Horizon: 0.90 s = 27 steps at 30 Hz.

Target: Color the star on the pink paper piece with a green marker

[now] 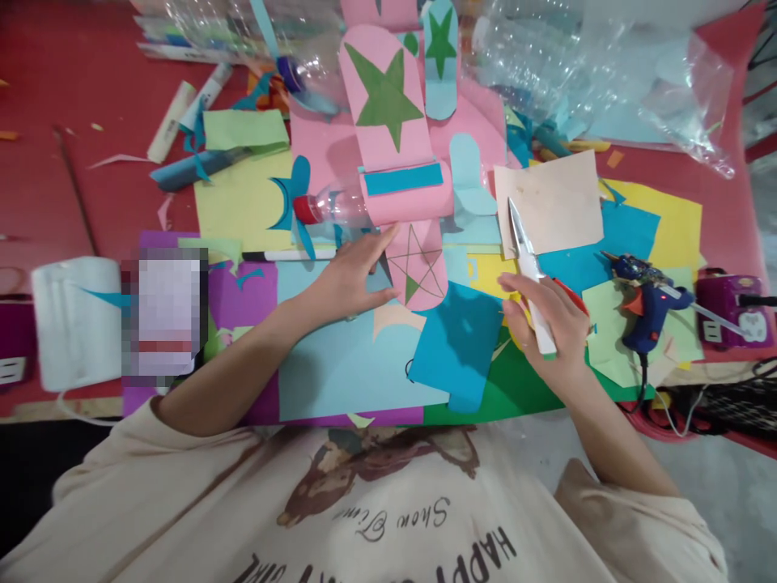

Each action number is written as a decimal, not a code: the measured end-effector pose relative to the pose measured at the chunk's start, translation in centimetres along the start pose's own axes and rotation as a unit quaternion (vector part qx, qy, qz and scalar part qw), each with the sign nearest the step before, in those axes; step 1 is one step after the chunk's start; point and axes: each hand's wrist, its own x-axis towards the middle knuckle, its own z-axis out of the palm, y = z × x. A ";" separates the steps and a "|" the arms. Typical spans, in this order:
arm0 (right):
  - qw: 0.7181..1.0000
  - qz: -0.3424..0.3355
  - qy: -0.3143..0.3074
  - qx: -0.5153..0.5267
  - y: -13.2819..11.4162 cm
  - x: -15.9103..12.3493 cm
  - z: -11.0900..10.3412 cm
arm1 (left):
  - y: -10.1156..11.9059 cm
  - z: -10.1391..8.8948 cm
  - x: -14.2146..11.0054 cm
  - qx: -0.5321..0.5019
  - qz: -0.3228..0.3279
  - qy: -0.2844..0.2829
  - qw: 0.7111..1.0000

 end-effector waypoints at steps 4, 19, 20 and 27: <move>0.982 -0.022 -0.048 -0.179 1.6 -2.8 -0.5 | -0.2 -0.3 0.0 -0.058 -0.003 0.003 0.998; 0.980 0.022 -0.050 -0.189 6.0 -1.0 -0.2 | 0.7 -2.0 -0.4 -0.194 -0.082 -0.080 0.974; 0.983 -0.010 -0.025 -0.184 6.1 -0.7 -0.2 | 0.7 -2.1 -0.4 -0.188 -0.083 -0.083 0.975; 0.984 -0.145 -0.025 0.104 1.9 1.1 1.6 | 0.8 -1.4 -0.5 -0.086 -0.067 -0.025 0.994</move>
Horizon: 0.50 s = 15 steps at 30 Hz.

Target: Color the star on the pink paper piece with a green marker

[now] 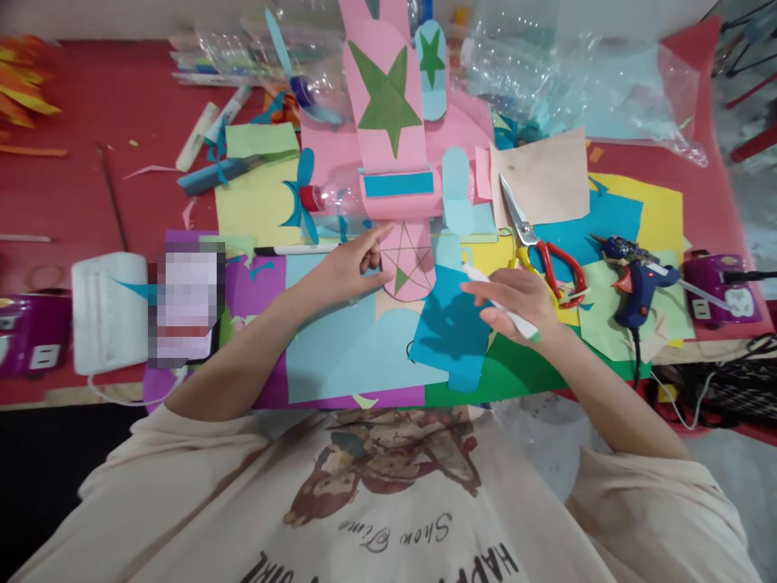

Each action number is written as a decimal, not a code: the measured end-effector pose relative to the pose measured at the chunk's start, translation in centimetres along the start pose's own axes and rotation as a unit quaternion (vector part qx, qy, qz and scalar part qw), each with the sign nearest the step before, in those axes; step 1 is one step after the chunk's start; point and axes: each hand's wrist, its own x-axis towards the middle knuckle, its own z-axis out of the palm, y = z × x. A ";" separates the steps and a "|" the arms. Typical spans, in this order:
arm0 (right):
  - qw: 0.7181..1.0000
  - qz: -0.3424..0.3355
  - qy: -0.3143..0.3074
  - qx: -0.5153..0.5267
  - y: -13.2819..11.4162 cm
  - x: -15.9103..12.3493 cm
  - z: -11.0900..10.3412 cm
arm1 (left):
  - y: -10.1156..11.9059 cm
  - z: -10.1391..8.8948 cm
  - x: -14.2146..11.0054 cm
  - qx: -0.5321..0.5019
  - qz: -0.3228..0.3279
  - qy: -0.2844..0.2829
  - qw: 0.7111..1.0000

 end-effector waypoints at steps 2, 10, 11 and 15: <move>0.985 0.109 -0.081 0.106 -0.8 1.6 1.3 | -0.1 0.3 0.1 0.041 0.012 0.007 0.999; 0.881 0.349 -0.063 0.313 0.4 5.9 6.8 | -0.1 0.4 0.1 0.076 0.025 0.001 0.997; 0.868 0.364 -0.061 0.333 0.6 5.8 7.2 | -0.1 0.4 0.1 0.076 0.025 0.002 0.997; 0.849 0.387 -0.058 0.355 0.9 5.1 7.9 | -0.2 0.5 0.0 0.080 0.025 0.001 0.996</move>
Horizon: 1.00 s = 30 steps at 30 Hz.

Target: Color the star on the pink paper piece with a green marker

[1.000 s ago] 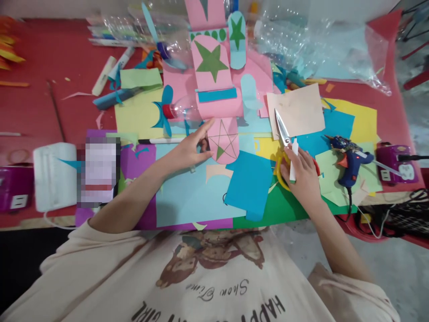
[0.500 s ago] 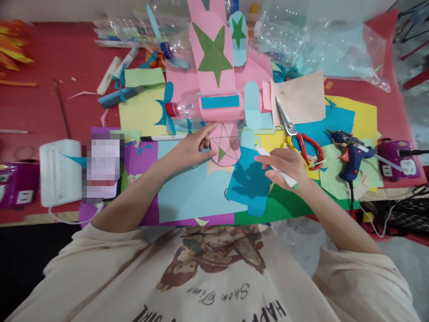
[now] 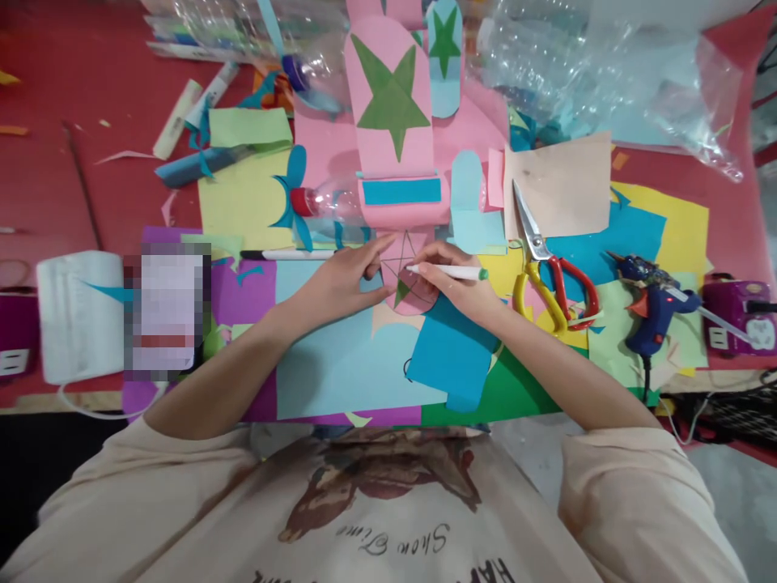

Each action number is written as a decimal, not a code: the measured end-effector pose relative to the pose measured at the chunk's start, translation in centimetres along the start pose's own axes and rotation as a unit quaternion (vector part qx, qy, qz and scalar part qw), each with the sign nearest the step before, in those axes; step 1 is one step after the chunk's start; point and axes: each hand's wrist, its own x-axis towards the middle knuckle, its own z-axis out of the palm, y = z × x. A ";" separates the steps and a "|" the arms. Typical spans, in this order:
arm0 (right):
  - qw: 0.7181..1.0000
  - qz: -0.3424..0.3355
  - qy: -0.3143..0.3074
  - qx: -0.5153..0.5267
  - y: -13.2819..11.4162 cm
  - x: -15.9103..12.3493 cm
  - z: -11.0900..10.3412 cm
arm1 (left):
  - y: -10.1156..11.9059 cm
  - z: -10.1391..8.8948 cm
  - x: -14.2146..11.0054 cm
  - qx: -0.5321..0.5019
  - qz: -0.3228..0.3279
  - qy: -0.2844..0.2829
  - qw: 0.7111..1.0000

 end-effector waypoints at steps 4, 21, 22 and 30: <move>1.000 -0.011 0.006 -0.017 -0.2 -0.2 -0.2 | -0.3 0.2 -0.1 0.001 0.009 0.010 1.000; 0.999 -0.014 0.019 -0.047 -0.9 1.1 -1.2 | 0.9 -0.5 0.5 -0.029 -0.034 -0.006 0.999; 0.998 -0.024 0.017 -0.057 -0.9 1.0 -1.1 | 0.9 -0.5 0.4 -0.026 -0.036 -0.003 0.999; 0.998 -0.037 0.007 -0.051 0.1 0.6 -0.9 | 0.0 0.6 0.1 0.002 0.003 0.029 1.000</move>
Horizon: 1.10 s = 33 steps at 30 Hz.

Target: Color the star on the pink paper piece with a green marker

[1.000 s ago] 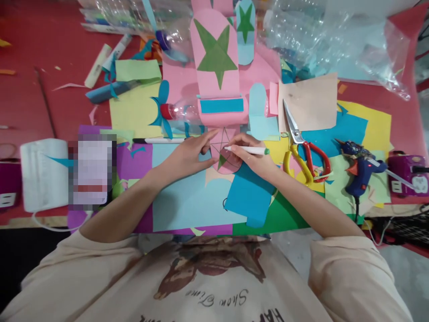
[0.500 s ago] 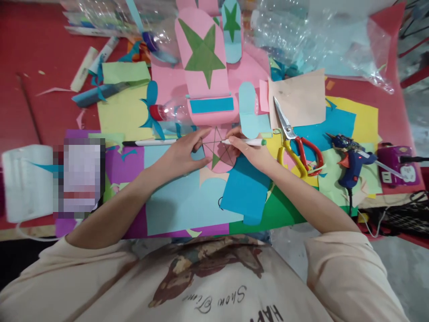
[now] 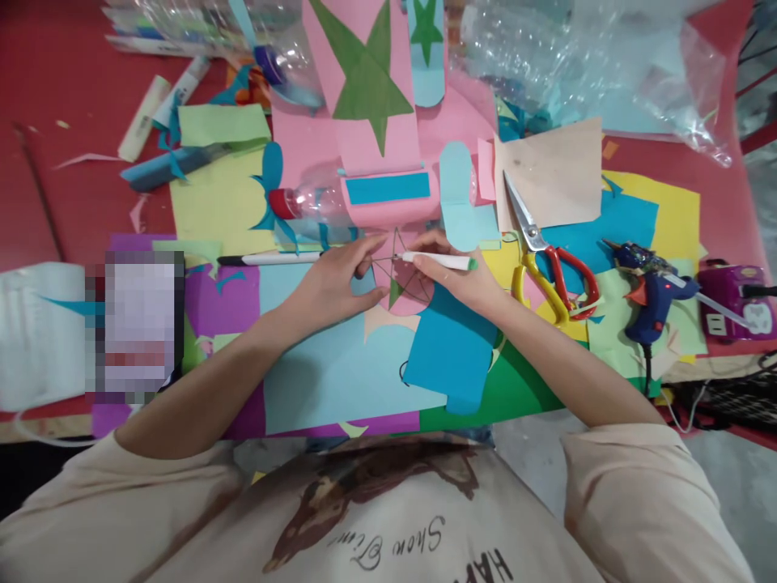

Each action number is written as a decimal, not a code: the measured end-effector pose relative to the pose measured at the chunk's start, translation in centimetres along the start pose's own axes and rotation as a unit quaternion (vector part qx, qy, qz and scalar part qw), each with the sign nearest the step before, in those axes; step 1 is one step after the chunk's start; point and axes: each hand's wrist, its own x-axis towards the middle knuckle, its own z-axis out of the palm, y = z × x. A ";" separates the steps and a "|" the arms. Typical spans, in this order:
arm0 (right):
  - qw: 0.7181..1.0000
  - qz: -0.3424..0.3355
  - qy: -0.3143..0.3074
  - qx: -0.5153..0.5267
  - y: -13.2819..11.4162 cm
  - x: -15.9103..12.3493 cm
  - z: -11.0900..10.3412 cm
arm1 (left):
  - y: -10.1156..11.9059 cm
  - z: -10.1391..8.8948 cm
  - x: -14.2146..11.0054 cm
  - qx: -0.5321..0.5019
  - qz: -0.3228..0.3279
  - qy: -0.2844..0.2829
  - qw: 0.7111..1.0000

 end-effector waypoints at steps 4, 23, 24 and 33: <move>1.000 -0.004 -0.007 -0.012 0.4 -0.3 -0.3 | -0.3 0.4 0.0 0.016 0.013 0.022 1.000; 0.997 -0.019 0.002 -0.072 0.3 -0.3 -0.1 | -0.2 0.3 0.2 0.018 0.007 0.018 1.000; 0.997 -0.015 0.000 -0.072 0.3 -0.3 -0.1 | -0.3 0.3 0.2 0.018 0.007 0.017 1.000; 0.995 -0.022 -0.040 -0.094 -0.1 -0.3 -0.2 | -0.6 0.6 0.2 0.017 0.013 0.023 1.000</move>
